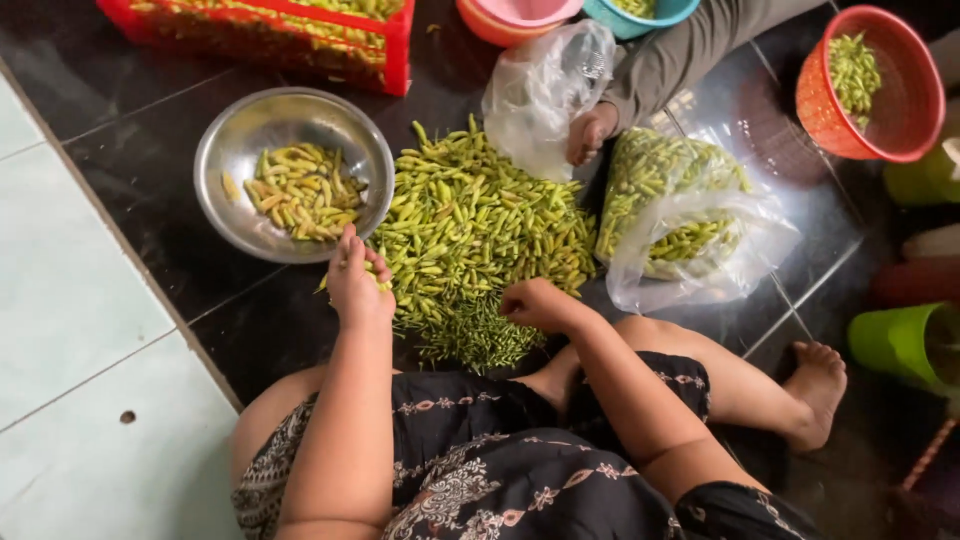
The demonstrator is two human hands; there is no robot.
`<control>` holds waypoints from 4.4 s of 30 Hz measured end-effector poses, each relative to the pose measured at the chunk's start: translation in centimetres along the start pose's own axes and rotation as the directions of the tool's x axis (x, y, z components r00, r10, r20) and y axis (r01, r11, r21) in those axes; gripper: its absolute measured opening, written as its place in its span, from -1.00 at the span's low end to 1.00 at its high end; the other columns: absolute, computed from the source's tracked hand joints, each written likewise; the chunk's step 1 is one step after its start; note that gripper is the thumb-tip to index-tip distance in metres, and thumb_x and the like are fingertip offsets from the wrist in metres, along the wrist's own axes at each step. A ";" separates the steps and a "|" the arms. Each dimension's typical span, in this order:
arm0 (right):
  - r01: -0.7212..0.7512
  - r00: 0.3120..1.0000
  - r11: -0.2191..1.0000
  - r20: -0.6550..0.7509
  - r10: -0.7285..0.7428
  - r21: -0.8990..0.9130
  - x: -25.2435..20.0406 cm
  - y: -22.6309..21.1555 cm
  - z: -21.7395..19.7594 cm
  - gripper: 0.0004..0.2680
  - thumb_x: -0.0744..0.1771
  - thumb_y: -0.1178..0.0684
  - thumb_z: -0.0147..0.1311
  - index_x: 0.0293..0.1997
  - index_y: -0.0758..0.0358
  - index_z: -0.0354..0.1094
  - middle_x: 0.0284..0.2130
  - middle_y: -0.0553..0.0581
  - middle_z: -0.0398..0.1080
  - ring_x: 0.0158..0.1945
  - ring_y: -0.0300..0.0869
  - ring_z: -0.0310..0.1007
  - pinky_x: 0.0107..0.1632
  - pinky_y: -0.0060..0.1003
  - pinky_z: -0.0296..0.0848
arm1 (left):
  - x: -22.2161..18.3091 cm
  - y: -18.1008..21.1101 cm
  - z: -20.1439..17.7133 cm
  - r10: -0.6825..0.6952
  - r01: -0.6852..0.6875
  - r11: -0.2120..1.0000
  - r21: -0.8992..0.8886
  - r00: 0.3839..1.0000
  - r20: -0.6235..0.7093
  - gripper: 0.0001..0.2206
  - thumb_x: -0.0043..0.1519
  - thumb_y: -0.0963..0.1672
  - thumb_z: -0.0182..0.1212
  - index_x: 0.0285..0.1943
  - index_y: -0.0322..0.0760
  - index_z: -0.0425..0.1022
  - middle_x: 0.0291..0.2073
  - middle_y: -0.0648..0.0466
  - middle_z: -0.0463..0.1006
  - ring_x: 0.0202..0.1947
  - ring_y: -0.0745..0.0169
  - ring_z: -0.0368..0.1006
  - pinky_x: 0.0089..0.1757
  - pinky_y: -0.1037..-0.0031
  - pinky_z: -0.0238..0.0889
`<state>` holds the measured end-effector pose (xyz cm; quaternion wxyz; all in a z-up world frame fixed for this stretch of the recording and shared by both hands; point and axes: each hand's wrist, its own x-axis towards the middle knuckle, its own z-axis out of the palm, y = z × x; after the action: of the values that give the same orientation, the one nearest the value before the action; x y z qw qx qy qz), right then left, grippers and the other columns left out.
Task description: A person sits on the floor and manually removes the stems from green chilies, sorting them into a metal bowl.
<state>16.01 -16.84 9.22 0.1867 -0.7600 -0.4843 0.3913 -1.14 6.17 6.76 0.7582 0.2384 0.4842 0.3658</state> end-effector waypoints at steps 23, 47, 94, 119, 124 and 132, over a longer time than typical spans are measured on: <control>-0.155 0.569 0.767 -0.691 -0.446 -0.623 5.9 6.5 0.6 -0.83 0.17 0.05 0.37 -0.42 -0.02 0.36 -0.11 -0.01 0.21 0.06 -0.05 0.17 -0.10 -0.19 0.12 | -2.0 -4.4 0.7 -0.186 0.061 0.891 0.449 0.953 0.240 -0.78 0.39 -0.19 0.13 0.16 -0.41 0.52 -0.57 0.05 0.34 -0.64 0.36 0.33 -0.62 0.65 0.07; 0.202 0.961 0.932 -0.242 -0.131 0.300 2.4 0.6 1.1 -0.92 0.35 0.12 0.26 -0.32 0.26 0.55 -0.49 0.14 0.50 -0.41 -0.15 0.47 -0.24 -0.20 0.43 | -1.6 -7.6 -1.2 -0.403 -0.046 0.737 0.674 0.771 0.493 -0.90 0.16 -0.21 0.44 -0.29 -0.41 0.61 -0.73 0.07 0.35 -0.75 0.45 0.30 -0.70 0.72 0.12; 0.357 0.848 0.576 -0.513 0.129 0.736 3.5 -3.3 3.8 -0.91 0.36 0.21 0.18 -0.08 0.35 0.49 -0.25 0.15 0.54 -0.15 -0.24 0.42 -0.01 -0.28 0.39 | -1.7 -6.8 -0.4 -0.419 0.150 0.863 0.482 0.744 0.520 -0.77 0.17 -0.19 0.48 -0.06 -0.39 0.59 -0.60 0.06 0.45 -0.70 0.38 0.41 -0.71 0.74 0.17; 0.193 0.882 0.954 -0.466 -0.067 0.229 3.7 2.8 2.4 -0.93 0.31 0.17 0.28 -0.26 0.34 0.51 -0.46 0.22 0.48 -0.37 0.01 0.47 -0.24 -0.10 0.42 | -2.2 -1.6 1.0 -0.480 0.197 0.825 0.529 0.739 0.473 -0.89 0.25 -0.27 0.24 -0.07 -0.40 0.54 -0.63 -0.05 0.41 -0.72 0.31 0.24 -0.72 0.65 0.01; 0.019 0.999 0.999 0.031 -0.018 -0.033 2.2 2.1 2.6 -0.87 0.37 0.13 0.11 -0.15 0.29 0.60 -0.34 0.28 0.59 -0.27 0.10 0.59 -0.13 -0.06 0.50 | 2.0 1.2 -1.7 -0.018 0.050 0.985 -0.164 0.982 0.190 -0.60 0.43 -0.14 0.03 0.45 -0.30 0.21 -0.44 0.21 0.30 -0.54 0.44 0.23 -0.57 0.74 -0.05; -0.120 0.678 0.842 -0.663 -0.318 -0.526 6.5 5.3 1.2 -0.80 0.25 0.13 0.33 -0.09 0.04 0.45 -0.24 -0.01 0.25 -0.13 -0.06 0.36 -0.17 -0.18 0.37 | -0.9 -0.5 0.6 -0.071 0.054 0.996 0.074 0.965 0.254 -0.59 0.43 -0.15 0.01 0.46 -0.41 0.22 -0.47 0.16 0.32 -0.57 0.46 0.32 -0.62 0.78 0.06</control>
<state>19.67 -13.66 2.30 0.1685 -0.8433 -0.4997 -0.1040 -0.69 5.10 7.13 0.8171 0.2935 0.4016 0.2915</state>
